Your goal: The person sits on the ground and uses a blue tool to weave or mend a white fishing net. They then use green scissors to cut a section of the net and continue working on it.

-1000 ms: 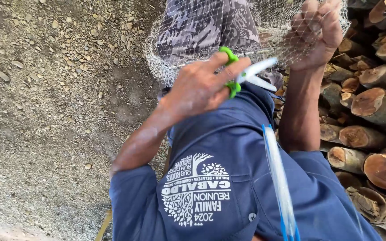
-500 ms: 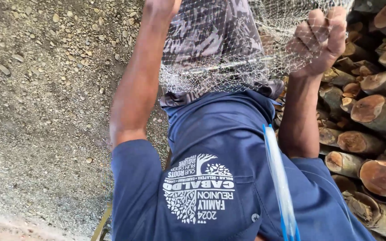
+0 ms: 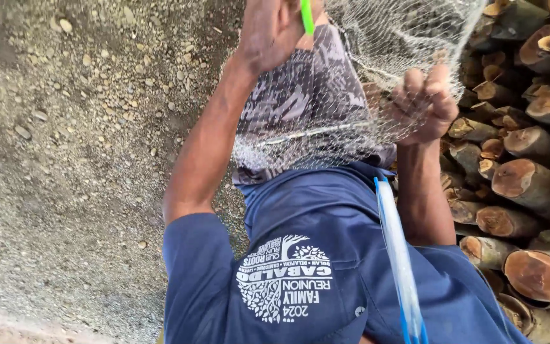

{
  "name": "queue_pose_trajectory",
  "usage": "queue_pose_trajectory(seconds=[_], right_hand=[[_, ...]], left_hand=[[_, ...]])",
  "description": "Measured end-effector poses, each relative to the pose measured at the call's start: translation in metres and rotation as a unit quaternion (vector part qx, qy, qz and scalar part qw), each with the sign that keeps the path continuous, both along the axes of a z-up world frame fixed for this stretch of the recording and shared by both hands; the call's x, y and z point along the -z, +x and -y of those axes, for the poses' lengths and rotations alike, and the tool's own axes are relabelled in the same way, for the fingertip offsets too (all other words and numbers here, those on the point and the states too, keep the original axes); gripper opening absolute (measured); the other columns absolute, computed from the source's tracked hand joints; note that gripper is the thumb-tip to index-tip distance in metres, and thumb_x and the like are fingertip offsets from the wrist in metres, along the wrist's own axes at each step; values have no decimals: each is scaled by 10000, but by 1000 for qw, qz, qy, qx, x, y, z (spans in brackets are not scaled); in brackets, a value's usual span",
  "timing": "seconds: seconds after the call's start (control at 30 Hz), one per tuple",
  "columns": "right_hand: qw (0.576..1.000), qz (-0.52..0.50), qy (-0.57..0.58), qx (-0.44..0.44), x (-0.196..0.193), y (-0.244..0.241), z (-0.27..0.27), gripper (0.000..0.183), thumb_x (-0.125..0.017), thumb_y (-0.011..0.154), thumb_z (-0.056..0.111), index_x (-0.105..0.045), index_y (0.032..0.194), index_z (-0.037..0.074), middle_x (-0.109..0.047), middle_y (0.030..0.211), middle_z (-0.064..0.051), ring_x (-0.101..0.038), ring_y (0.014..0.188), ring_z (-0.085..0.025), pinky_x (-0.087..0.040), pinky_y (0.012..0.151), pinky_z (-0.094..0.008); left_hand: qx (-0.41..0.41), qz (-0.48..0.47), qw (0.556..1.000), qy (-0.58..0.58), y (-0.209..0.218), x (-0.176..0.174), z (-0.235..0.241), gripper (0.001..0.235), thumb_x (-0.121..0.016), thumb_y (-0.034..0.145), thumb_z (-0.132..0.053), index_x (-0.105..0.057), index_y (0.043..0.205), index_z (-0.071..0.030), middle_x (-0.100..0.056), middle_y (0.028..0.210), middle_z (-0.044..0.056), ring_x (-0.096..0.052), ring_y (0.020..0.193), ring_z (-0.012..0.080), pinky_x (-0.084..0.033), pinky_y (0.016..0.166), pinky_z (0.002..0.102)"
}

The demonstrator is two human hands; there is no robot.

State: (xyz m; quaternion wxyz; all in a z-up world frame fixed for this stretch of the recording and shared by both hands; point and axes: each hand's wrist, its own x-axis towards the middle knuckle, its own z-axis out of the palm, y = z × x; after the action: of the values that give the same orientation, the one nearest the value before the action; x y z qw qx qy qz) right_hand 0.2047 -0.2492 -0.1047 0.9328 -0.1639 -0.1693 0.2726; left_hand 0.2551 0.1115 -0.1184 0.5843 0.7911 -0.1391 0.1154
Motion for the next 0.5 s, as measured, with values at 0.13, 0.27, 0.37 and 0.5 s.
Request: queue_pose_trajectory(seconds=[0.13, 0.27, 0.37, 0.5], right_hand=[[999, -37, 6, 0, -5, 7, -21, 119, -752, 1207, 217, -782, 1268, 120, -584, 968, 44, -490, 753, -55, -546, 639, -183], [995, -96, -12, -38, -5, 16, -39, 123, -891, 1110, 162, -916, 1199, 81, -787, 960, -17, -640, 749, -67, -573, 601, -192], [989, -126, -56, -58, 11, 8, -41, 115, -867, 1101, 162, -868, 1172, 71, -739, 1022, -40, -613, 773, -108, -506, 608, -232], [985, -133, -90, -55, 0, 8, -59, 127, -890, 1070, 184, -837, 1054, 70, -677, 919, -20, -531, 673, -113, -414, 536, -251]], left_hand=[[-5, -3, 1000, 9, -30, 17, -21, 725, -584, 1233, -67, -341, 1875, -299, -736, 1207, 66, -495, 699, 96, -500, 569, 270], [3, -73, 992, 98, -60, 6, -36, 598, -711, 1230, -242, -422, 1753, -219, -802, 1315, 84, -656, 733, 89, -654, 589, 253], [-4, -68, 996, 54, -68, -14, -35, 619, -746, 1208, -317, -451, 1741, -208, -765, 1429, 83, -745, 974, 145, -732, 815, 330], [-41, 26, 994, -94, -39, -29, -23, 683, -699, 1248, -455, -416, 1804, -176, -725, 1639, 83, -743, 1512, 266, -592, 1411, 583]])
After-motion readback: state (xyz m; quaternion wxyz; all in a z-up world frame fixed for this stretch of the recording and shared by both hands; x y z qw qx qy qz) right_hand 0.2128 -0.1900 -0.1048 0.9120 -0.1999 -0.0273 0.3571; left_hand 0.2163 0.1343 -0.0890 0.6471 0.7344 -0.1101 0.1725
